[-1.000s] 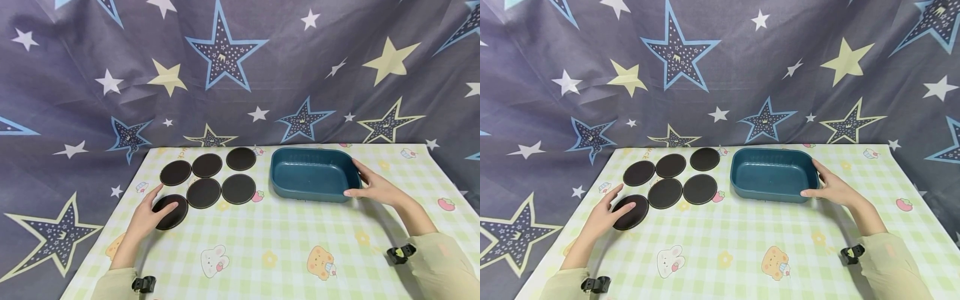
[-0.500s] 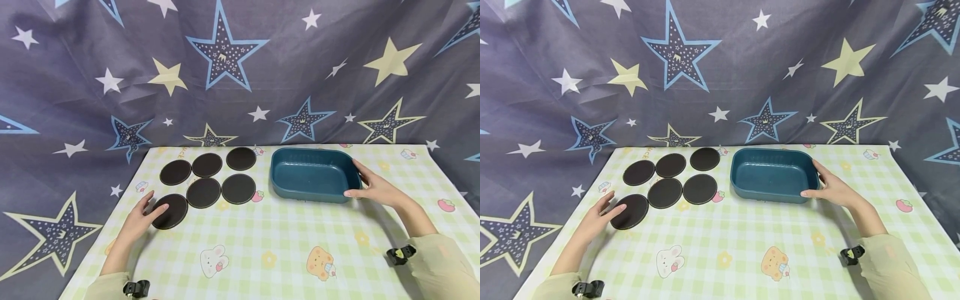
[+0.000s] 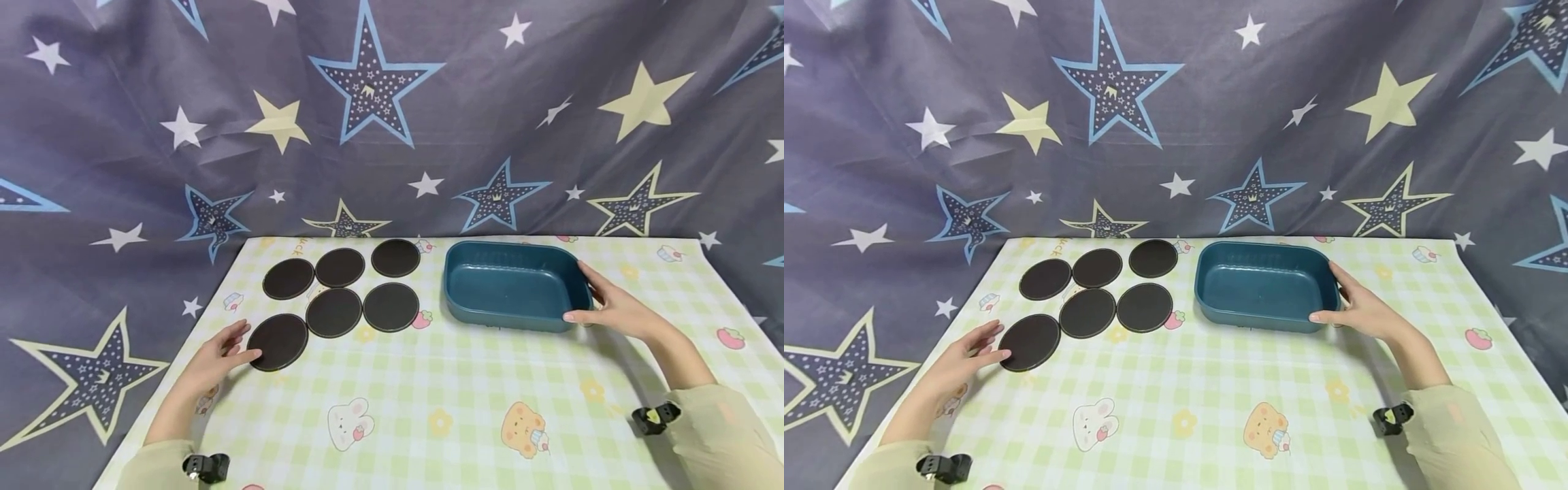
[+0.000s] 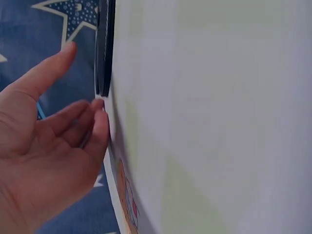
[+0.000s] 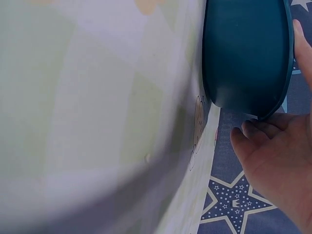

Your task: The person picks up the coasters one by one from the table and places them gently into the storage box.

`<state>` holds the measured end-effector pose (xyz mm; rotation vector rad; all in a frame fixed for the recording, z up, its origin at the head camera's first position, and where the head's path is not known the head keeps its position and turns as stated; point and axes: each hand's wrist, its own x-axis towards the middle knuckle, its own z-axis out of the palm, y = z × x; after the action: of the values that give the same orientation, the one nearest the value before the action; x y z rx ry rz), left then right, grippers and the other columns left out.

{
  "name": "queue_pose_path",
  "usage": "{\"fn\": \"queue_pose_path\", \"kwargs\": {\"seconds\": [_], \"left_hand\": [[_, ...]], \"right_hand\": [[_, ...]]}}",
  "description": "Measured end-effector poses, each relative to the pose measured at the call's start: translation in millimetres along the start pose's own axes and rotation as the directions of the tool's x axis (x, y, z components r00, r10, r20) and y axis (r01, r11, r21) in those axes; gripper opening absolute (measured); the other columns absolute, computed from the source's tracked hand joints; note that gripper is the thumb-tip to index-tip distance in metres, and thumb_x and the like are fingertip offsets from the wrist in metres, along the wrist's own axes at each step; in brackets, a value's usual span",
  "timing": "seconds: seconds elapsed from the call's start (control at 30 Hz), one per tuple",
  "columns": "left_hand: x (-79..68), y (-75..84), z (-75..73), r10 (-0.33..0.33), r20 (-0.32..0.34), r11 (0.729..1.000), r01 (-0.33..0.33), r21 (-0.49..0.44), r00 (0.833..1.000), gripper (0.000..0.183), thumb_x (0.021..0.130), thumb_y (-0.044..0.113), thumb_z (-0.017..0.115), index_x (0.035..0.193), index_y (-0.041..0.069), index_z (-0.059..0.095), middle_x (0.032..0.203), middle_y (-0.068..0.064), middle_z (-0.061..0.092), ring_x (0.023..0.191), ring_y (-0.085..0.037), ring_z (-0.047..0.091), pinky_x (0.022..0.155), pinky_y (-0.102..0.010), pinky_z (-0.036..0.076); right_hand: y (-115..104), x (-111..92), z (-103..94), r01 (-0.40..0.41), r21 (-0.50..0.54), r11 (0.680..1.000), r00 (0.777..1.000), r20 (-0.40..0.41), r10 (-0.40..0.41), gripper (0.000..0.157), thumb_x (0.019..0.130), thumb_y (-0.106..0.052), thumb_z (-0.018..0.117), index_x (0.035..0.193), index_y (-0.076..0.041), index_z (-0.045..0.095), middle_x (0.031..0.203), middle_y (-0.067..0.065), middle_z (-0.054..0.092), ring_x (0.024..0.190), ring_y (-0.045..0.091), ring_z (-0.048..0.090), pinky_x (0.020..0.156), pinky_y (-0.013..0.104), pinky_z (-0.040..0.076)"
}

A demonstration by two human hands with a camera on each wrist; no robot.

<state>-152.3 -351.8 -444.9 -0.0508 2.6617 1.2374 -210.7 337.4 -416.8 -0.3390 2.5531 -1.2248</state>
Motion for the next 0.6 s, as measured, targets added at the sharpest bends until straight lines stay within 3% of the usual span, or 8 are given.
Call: {"fn": "queue_pose_path", "kwargs": {"seconds": [0.1, 0.2, 0.27, 0.37, 0.43, 0.6], "left_hand": [[3.0, -5.7, -5.3, 0.036, 0.011, 0.999, -0.036, -0.010, 0.999, 0.080, 0.095, 0.028, 0.068, 0.156, 0.000, 0.025, 0.157, -0.026, 0.035, 0.132, -0.026, 0.048, 0.087, 0.002, 0.041], [6.0, -8.0, -9.5, 0.055, 0.000, 0.998, -0.055, -0.025, 0.998, 0.073, 0.095, 0.025, 0.069, 0.153, -0.001, 0.034, 0.150, -0.019, 0.049, 0.113, 0.002, 0.053, 0.083, -0.002, 0.047], [7.8, -8.2, -11.5, 0.049, -0.013, 0.997, -0.050, -0.054, 0.999, 0.069, 0.095, 0.024, 0.069, 0.151, -0.003, 0.038, 0.139, -0.004, 0.061, 0.103, 0.014, 0.052, 0.080, -0.006, 0.050], [9.5, -7.4, -13.4, 0.029, -0.013, 0.991, -0.031, -0.129, 0.999, 0.068, 0.095, 0.022, 0.070, 0.149, -0.006, 0.039, 0.122, 0.021, 0.064, 0.098, 0.017, 0.056, 0.079, -0.008, 0.054], [9.5, -6.4, -13.5, 0.010, -0.011, 0.985, -0.012, -0.170, 1.000, 0.069, 0.094, 0.021, 0.070, 0.149, -0.007, 0.038, 0.115, 0.030, 0.062, 0.097, 0.017, 0.058, 0.079, -0.008, 0.054], [7.5, -5.2, -10.8, 0.001, -0.024, 0.982, -0.005, -0.191, 1.000, 0.066, 0.095, 0.020, 0.069, 0.148, -0.008, 0.040, 0.113, 0.029, 0.063, 0.096, 0.016, 0.060, 0.079, -0.009, 0.055]], "right_hand": [[0.4, -1.0, 0.1, -0.001, -0.002, 1.000, 1.000, -0.002, 0.001, 0.111, 0.091, -0.022, 0.073, 0.159, -0.010, -0.013, 0.165, 0.024, -0.015, 0.146, 0.060, -0.001, 0.113, 0.077, 0.014], [0.6, -2.0, 0.5, -0.003, 0.004, 1.000, 1.000, -0.001, 0.003, 0.111, 0.091, -0.022, 0.073, 0.159, -0.010, -0.014, 0.165, 0.024, -0.016, 0.145, 0.061, -0.002, 0.112, 0.077, 0.013], [0.7, -2.3, 1.0, -0.006, 0.007, 1.000, 1.000, 0.001, 0.006, 0.111, 0.091, -0.022, 0.073, 0.159, -0.010, -0.014, 0.164, 0.024, -0.016, 0.145, 0.061, -0.002, 0.112, 0.078, 0.013], [0.4, -2.1, 2.0, -0.009, 0.010, 1.000, 1.000, 0.003, 0.009, 0.111, 0.091, -0.022, 0.073, 0.159, -0.011, -0.014, 0.164, 0.024, -0.016, 0.144, 0.062, -0.002, 0.112, 0.078, 0.013], [0.1, -1.6, 2.3, -0.008, 0.010, 1.000, 1.000, 0.005, 0.008, 0.111, 0.091, -0.022, 0.073, 0.159, -0.012, -0.014, 0.164, 0.024, -0.017, 0.144, 0.062, -0.002, 0.112, 0.078, 0.013], [-0.8, -0.5, 1.8, -0.005, -0.002, 1.000, 1.000, 0.007, 0.005, 0.111, 0.091, -0.023, 0.073, 0.159, -0.013, -0.014, 0.164, 0.023, -0.017, 0.145, 0.062, -0.002, 0.112, 0.078, 0.014]]}}
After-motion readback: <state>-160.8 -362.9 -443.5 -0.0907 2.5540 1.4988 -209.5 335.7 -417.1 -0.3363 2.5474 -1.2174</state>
